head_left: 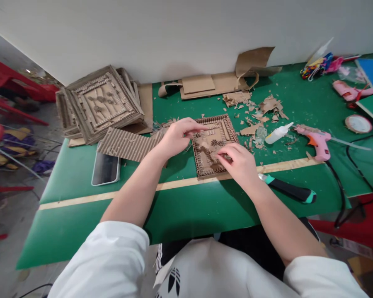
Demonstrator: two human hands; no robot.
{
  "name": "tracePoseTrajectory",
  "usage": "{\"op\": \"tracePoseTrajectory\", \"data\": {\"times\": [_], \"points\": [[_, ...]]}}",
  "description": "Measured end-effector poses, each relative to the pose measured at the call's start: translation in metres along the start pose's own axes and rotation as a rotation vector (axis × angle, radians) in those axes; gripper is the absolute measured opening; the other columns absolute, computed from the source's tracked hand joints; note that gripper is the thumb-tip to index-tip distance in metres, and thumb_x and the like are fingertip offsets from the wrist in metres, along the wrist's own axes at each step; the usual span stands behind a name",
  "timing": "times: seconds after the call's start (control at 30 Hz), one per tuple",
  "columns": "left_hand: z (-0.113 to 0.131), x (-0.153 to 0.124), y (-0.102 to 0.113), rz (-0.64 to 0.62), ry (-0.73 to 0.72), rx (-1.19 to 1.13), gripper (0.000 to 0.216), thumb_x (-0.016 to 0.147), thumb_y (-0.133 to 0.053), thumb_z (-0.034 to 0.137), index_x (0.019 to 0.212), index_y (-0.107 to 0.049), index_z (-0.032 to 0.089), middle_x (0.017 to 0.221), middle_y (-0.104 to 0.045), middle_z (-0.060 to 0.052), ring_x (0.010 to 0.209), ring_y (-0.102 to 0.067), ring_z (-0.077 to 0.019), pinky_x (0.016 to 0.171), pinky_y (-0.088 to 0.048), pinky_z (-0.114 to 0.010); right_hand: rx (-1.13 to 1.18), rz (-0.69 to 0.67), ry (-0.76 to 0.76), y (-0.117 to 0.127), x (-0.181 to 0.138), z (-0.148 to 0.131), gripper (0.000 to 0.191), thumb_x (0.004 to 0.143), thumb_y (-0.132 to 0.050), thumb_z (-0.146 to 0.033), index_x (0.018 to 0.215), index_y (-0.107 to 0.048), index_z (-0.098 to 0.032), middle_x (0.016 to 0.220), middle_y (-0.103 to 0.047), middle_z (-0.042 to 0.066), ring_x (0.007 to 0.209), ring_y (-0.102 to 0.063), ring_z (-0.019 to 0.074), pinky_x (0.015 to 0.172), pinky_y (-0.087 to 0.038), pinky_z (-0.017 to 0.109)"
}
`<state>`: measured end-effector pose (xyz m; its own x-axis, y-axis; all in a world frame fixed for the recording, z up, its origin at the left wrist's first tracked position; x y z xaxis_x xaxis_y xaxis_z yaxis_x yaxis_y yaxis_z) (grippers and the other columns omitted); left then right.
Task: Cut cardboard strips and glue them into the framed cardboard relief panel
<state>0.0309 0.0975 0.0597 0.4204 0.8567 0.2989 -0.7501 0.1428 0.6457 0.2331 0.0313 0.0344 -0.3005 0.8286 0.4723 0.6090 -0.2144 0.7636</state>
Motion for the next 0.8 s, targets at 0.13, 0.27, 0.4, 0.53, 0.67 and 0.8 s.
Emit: {"op": "tracePoseTrajectory", "data": {"times": [0.13, 0.27, 0.4, 0.53, 0.67, 0.8], "points": [[-0.004, 0.002, 0.008, 0.097, 0.005, 0.063, 0.043, 0.075, -0.041, 0.002, 0.102, -0.07, 0.019, 0.101, -0.067, -0.005, 0.095, -0.06, -0.0163, 0.087, -0.049, -0.032, -0.088, 0.031, 0.043, -0.009, -0.004, -0.006, 0.016, 0.087, -0.054, -0.029, 0.08, -0.063, -0.018, 0.085, -0.066, 0.002, 0.082, -0.059, 0.0085, 0.071, -0.045, 0.02], [-0.003, 0.002, 0.016, 0.125, 0.018, 0.089, 0.038, 0.077, -0.043, 0.004, 0.099, -0.07, 0.019, 0.1, -0.069, -0.003, 0.096, -0.061, -0.0161, 0.088, -0.047, -0.031, -0.122, 0.077, 0.059, -0.015, -0.003, -0.013, 0.018, 0.087, -0.055, -0.032, 0.078, -0.063, -0.018, 0.083, -0.066, 0.001, 0.081, -0.059, 0.0089, 0.07, -0.044, 0.02], [0.0, 0.001, 0.021, 0.113, 0.017, 0.086, 0.036, 0.079, -0.043, 0.005, 0.099, -0.07, 0.019, 0.1, -0.07, -0.003, 0.094, -0.062, -0.0158, 0.087, -0.047, -0.03, -0.157, 0.096, 0.061, -0.021, 0.001, -0.021, 0.02, 0.087, -0.055, -0.034, 0.077, -0.063, -0.018, 0.082, -0.067, 0.002, 0.081, -0.059, 0.0096, 0.071, -0.042, 0.021], [0.0, 0.001, 0.023, 0.1, 0.0, 0.068, 0.032, 0.081, -0.046, 0.008, 0.098, -0.07, 0.018, 0.099, -0.071, -0.003, 0.094, -0.063, -0.016, 0.085, -0.048, -0.029, -0.198, 0.106, 0.057, -0.026, 0.003, -0.022, 0.02, 0.086, -0.057, -0.035, 0.076, -0.063, -0.018, 0.08, -0.066, 0.001, 0.079, -0.058, 0.0102, 0.07, -0.041, 0.022], [-0.002, 0.001, 0.021, -0.016, -0.012, 0.086, 0.029, 0.084, -0.048, 0.012, 0.101, -0.07, 0.019, 0.102, -0.071, -0.005, 0.097, -0.063, -0.0176, 0.087, -0.048, -0.03, -0.191, 0.053, 0.04, -0.031, 0.002, -0.02, 0.021, 0.085, -0.057, -0.036, 0.075, -0.063, -0.018, 0.078, -0.066, 0.002, 0.078, -0.057, 0.0111, 0.069, -0.041, 0.023], [-0.006, 0.001, 0.012, -0.205, -0.021, 0.185, 0.029, 0.081, -0.055, 0.014, 0.105, -0.069, 0.022, 0.109, -0.07, -0.005, 0.104, -0.062, -0.0206, 0.095, -0.046, -0.036, -0.083, 0.106, -0.026, -0.022, 0.0, -0.015, 0.017, 0.086, -0.056, -0.032, 0.081, -0.066, -0.018, 0.085, -0.067, 0.003, 0.084, -0.06, 0.0108, 0.077, -0.046, 0.024]]}}
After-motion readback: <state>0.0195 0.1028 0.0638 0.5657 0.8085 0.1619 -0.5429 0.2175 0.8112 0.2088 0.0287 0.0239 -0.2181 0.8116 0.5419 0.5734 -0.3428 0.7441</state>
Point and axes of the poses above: each hand's wrist, its own x-axis towards the middle knuckle, its own y-axis out of the back of the hand, z = x × y, the point moved 2 cm from there along x, towards the middle knuckle
